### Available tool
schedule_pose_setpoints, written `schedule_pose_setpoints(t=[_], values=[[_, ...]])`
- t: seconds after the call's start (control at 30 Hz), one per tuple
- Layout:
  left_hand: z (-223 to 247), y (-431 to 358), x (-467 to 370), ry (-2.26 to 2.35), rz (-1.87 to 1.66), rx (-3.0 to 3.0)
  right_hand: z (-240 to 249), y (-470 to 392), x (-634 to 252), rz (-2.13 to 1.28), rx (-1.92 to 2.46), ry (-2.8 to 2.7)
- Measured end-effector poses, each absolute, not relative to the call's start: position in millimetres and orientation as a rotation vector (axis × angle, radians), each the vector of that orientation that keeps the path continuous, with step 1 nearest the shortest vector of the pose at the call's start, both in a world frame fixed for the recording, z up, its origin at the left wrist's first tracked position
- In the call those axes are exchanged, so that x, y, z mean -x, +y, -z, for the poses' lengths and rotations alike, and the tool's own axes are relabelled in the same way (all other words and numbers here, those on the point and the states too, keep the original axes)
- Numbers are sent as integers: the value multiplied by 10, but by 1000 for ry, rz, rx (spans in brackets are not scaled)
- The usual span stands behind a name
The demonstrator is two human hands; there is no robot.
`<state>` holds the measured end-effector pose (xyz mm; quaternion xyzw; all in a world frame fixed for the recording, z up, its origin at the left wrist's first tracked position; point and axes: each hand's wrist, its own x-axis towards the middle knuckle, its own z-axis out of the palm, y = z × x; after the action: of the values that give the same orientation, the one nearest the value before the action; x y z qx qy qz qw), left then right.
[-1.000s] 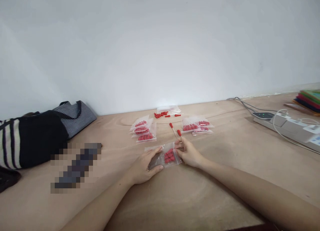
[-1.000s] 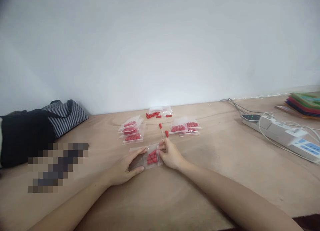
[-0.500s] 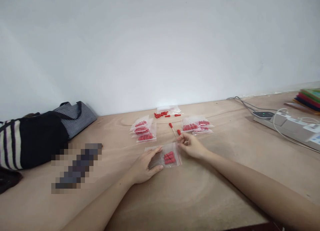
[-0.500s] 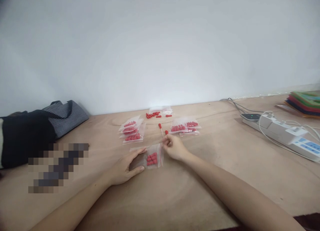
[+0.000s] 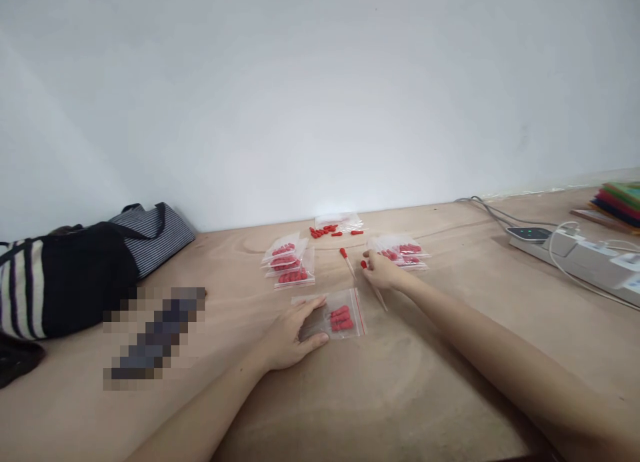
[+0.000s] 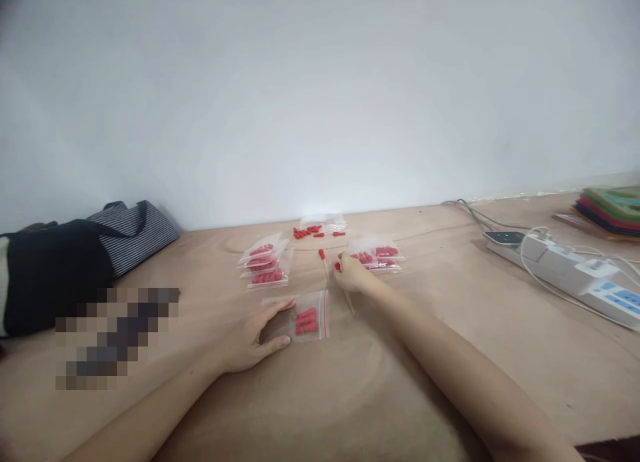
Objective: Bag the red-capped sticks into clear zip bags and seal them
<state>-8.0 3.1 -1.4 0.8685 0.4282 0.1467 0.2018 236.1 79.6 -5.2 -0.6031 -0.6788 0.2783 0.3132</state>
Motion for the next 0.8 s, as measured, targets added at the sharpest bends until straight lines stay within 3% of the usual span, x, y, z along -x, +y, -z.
schedule_pose_setpoints(t=[0.2, 0.5, 0.8], values=[[17, 32, 68, 1196, -393, -2433, 166, 499, -2552, -993, 1221, -1431], [-5, 30, 55, 1203, -374, -2445, 303, 333, -2306, -1098, 1134, -887], [28, 42, 64, 1183, -392, -2463, 245, 151, -2100, -1442, 1037, -1047]])
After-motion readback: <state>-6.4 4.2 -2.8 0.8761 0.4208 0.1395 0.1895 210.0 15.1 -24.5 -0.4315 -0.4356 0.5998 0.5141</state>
